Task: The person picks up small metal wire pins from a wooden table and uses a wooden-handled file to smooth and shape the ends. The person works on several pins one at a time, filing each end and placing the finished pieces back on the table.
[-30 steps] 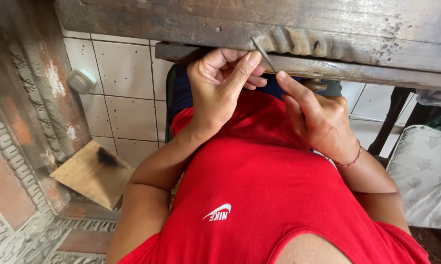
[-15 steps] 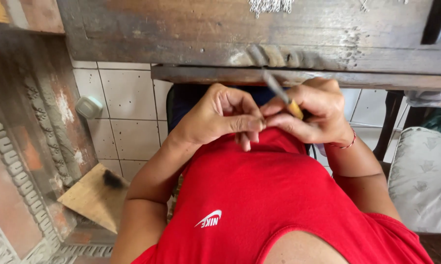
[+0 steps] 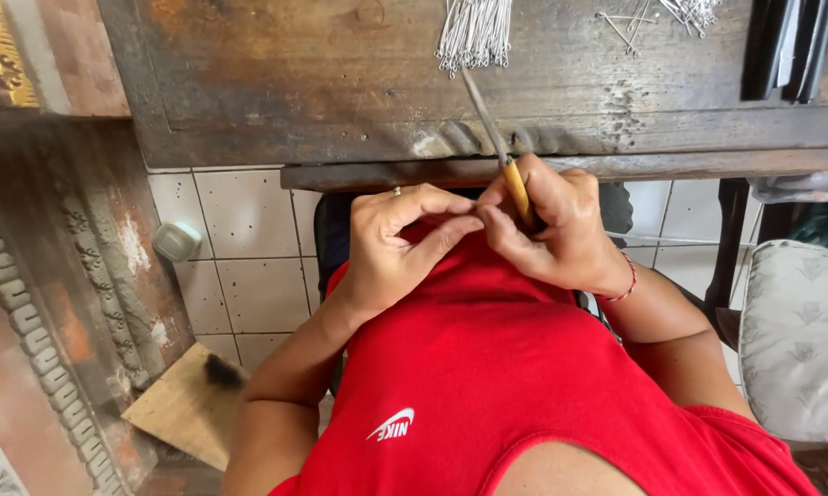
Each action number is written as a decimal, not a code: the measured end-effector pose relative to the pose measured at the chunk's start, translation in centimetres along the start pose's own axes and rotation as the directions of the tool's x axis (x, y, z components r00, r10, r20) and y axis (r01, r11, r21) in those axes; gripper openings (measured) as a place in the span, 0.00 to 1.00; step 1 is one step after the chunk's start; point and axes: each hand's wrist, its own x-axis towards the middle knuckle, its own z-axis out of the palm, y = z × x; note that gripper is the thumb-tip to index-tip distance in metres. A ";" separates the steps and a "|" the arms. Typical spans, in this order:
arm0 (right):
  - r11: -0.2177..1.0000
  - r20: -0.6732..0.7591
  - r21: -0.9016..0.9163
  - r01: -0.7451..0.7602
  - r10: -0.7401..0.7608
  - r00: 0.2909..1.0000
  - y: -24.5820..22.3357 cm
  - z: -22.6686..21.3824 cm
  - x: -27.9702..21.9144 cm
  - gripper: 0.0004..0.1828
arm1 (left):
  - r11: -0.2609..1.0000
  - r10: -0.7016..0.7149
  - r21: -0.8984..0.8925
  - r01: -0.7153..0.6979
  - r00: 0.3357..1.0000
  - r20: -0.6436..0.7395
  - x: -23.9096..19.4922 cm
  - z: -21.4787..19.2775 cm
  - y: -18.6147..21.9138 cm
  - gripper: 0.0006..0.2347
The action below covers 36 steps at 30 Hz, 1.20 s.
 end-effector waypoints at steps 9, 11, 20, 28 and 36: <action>0.987 0.056 -0.085 -0.134 0.139 0.989 -1.2 -0.2 -0.2 0.21 | 0.997 -0.061 0.024 0.071 0.956 -0.288 -1.0 1.0 -1.6 0.04; 0.988 0.125 -0.027 -0.153 0.155 0.980 -0.7 -0.8 -0.9 0.22 | 0.964 -0.185 -0.239 0.121 0.945 -0.270 -1.1 1.0 -2.1 0.06; 0.947 0.354 0.006 -0.322 0.299 0.886 -1.4 -3.0 -2.4 0.22 | 0.937 -0.196 -0.315 0.154 0.975 -0.108 -0.8 -0.5 -0.1 0.06; 0.918 0.388 0.093 -0.386 0.323 0.863 -1.3 -3.0 -2.5 0.20 | 0.944 -0.187 -0.286 0.164 0.981 -0.054 -0.7 -1.2 -0.1 0.05; 0.938 0.409 0.020 -0.346 0.308 0.859 -0.7 -3.1 -2.7 0.19 | 0.958 -0.202 -0.220 0.185 0.978 -0.055 -0.8 -1.2 -0.4 0.05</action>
